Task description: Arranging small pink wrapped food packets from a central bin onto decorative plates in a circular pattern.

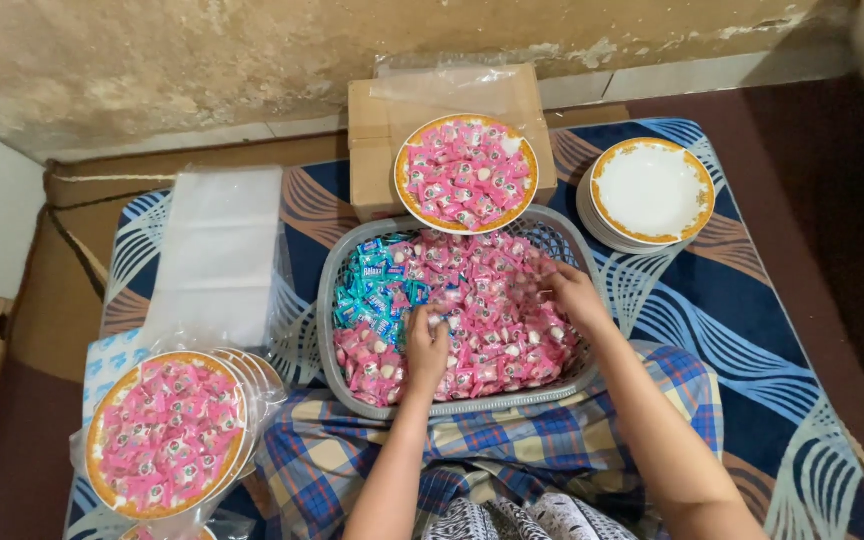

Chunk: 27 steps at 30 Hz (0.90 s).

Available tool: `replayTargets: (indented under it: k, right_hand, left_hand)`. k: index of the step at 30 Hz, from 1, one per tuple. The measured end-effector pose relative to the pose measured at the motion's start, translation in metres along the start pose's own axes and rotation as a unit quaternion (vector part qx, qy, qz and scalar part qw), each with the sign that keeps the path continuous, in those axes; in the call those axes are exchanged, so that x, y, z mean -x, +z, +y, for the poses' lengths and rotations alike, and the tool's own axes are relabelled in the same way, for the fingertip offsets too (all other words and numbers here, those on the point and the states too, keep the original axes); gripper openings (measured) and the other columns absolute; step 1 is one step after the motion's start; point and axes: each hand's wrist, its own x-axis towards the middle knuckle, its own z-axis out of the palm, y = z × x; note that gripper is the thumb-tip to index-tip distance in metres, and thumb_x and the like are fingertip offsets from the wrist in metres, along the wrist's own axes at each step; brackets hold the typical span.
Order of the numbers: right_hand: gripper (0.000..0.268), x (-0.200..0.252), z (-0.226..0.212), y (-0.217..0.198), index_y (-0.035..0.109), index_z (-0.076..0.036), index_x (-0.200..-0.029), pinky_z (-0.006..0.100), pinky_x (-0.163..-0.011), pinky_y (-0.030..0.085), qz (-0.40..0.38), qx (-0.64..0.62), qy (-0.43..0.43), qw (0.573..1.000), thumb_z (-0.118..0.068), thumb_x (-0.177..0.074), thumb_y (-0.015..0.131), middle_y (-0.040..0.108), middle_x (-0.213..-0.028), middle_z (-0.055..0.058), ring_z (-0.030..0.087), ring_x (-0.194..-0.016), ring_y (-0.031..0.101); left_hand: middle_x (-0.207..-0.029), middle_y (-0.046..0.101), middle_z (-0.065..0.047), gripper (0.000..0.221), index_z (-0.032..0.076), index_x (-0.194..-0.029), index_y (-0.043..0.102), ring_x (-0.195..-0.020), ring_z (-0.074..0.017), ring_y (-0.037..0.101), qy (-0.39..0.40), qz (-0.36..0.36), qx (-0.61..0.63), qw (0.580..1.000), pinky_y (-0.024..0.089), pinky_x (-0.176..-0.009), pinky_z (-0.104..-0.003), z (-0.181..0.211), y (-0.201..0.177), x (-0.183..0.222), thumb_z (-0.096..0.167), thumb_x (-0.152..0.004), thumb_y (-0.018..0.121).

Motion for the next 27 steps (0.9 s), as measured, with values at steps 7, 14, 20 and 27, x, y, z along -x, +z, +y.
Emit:
replayTargets:
  k: [7, 14, 20, 27]
  right_hand:
    - [0.039, -0.018, -0.056, -0.003, 0.068, 0.001, -0.127, 0.034, -0.066, 0.058, 0.005, -0.132, -0.087, 0.987, -0.008, -0.089, 0.058, 0.064, -0.092, 0.019, 0.024, -0.077, 0.065]
    - [0.023, -0.087, -0.123, 0.010, 0.070, -0.022, -0.115, 0.037, -0.079, 0.053, 0.088, 0.121, -0.219, 0.964, -0.033, -0.095, 0.073, 0.075, -0.091, 0.001, 0.022, -0.090, 0.071]
    - [0.008, -0.167, -0.121, 0.031, 0.076, -0.029, -0.093, 0.045, -0.084, 0.055, 0.162, 0.237, -0.264, 0.921, -0.035, -0.089, 0.072, 0.075, -0.082, -0.002, 0.029, -0.090, 0.072]
    - [0.008, -0.176, -0.109, 0.037, 0.074, -0.020, -0.098, 0.050, -0.095, 0.050, 0.167, 0.233, -0.374, 0.882, -0.017, -0.091, 0.072, 0.057, -0.098, 0.011, 0.042, -0.104, 0.061]
  left_hand:
    - [-0.104, 0.073, -0.003, 0.036, 0.020, -0.114, 0.071, -0.101, -0.0277, 0.067, -0.034, 0.042, -0.008, 0.998, 0.057, -0.084, -0.034, 0.026, -0.004, 0.002, -0.001, -0.086, 0.061]
    - [-0.114, 0.072, -0.016, 0.025, 0.005, -0.110, 0.068, -0.104, -0.0336, 0.073, -0.069, 0.037, 0.115, 0.990, 0.060, -0.088, -0.038, 0.016, -0.003, -0.001, -0.004, -0.086, 0.071]
    - [-0.111, 0.068, -0.012, 0.017, 0.002, -0.093, 0.071, -0.101, -0.0298, 0.074, -0.031, 0.075, 0.128, 0.988, 0.062, -0.086, -0.033, 0.008, 0.000, -0.001, -0.009, -0.081, 0.075]
    - [-0.106, 0.068, -0.007, 0.017, 0.008, -0.097, 0.069, -0.089, -0.0228, 0.074, 0.065, 0.081, 0.073, 0.992, 0.063, -0.073, -0.032, 0.047, -0.019, -0.031, -0.007, -0.088, 0.069]
